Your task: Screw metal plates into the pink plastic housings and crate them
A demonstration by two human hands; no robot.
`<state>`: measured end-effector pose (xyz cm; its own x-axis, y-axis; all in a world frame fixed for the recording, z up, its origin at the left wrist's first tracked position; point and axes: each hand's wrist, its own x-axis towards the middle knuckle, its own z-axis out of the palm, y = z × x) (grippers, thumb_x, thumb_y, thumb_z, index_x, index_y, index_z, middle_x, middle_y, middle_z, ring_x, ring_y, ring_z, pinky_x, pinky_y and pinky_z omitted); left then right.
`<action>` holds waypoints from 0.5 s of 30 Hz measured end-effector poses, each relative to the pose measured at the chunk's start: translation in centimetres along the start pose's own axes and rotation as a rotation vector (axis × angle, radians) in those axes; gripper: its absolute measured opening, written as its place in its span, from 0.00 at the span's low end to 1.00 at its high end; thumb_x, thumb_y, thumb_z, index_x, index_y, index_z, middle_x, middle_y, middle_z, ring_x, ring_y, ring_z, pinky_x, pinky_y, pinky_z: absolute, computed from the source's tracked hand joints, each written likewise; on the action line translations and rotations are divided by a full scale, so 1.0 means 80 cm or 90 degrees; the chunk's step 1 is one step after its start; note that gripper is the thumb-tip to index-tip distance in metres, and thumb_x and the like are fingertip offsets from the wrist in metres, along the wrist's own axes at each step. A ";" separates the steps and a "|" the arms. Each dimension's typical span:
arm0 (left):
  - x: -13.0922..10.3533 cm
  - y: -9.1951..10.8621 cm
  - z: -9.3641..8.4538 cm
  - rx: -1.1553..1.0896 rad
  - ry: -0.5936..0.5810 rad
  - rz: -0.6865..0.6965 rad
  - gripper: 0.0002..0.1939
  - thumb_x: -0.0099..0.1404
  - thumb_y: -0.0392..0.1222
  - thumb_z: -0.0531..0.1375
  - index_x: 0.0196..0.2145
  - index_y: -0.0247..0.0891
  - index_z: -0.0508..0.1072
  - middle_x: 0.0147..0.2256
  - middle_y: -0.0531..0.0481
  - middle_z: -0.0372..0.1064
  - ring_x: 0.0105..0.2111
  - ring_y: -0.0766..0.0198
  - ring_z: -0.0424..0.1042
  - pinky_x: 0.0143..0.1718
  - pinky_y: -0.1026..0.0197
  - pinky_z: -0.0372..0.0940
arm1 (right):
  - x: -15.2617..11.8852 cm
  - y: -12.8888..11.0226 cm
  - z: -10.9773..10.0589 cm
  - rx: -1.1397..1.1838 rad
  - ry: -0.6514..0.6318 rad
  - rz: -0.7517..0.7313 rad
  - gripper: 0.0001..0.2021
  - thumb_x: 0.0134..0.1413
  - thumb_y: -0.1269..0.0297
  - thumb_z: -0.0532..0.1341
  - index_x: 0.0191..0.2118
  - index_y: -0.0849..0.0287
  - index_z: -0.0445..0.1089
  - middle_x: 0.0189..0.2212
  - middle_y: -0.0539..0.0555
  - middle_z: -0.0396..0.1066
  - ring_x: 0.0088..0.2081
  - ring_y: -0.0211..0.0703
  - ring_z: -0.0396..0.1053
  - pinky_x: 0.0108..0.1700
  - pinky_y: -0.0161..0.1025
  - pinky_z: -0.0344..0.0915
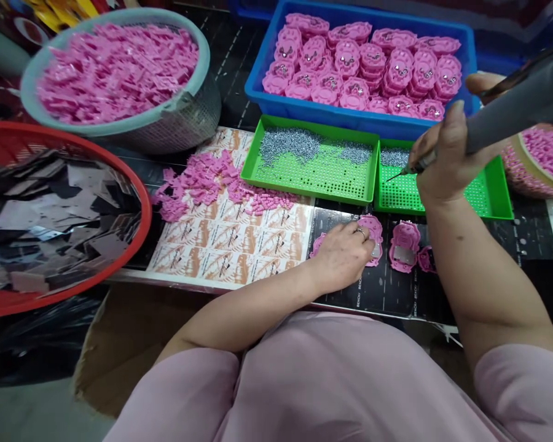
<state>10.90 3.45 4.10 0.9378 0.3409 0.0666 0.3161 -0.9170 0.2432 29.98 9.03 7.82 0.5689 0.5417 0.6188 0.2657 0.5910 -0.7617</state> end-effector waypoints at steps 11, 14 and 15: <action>0.000 -0.002 -0.002 -0.009 0.009 0.006 0.12 0.68 0.42 0.56 0.42 0.33 0.75 0.39 0.44 0.72 0.42 0.54 0.67 0.38 0.54 0.60 | -0.004 0.012 0.009 -0.107 -0.037 -0.002 0.17 0.51 0.42 0.63 0.39 0.43 0.59 0.13 0.41 0.54 0.13 0.35 0.53 0.17 0.43 0.54; 0.000 -0.003 0.000 -0.013 0.000 0.000 0.12 0.69 0.42 0.55 0.43 0.35 0.75 0.40 0.44 0.72 0.43 0.54 0.67 0.39 0.54 0.60 | 0.002 0.005 0.006 -0.071 0.016 -0.018 0.20 0.48 0.43 0.66 0.40 0.44 0.60 0.14 0.41 0.55 0.13 0.34 0.52 0.16 0.41 0.52; -0.001 -0.003 0.000 -0.017 -0.002 0.000 0.12 0.69 0.42 0.54 0.43 0.35 0.75 0.40 0.44 0.72 0.43 0.54 0.67 0.39 0.54 0.60 | 0.005 -0.002 0.001 -0.048 0.005 0.001 0.19 0.47 0.43 0.66 0.38 0.45 0.61 0.14 0.41 0.54 0.14 0.34 0.53 0.16 0.41 0.53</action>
<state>10.79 3.67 4.00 0.9379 0.3409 0.0637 0.3127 -0.9108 0.2695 30.11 9.17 8.23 0.5755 0.5375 0.6163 0.3230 0.5429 -0.7752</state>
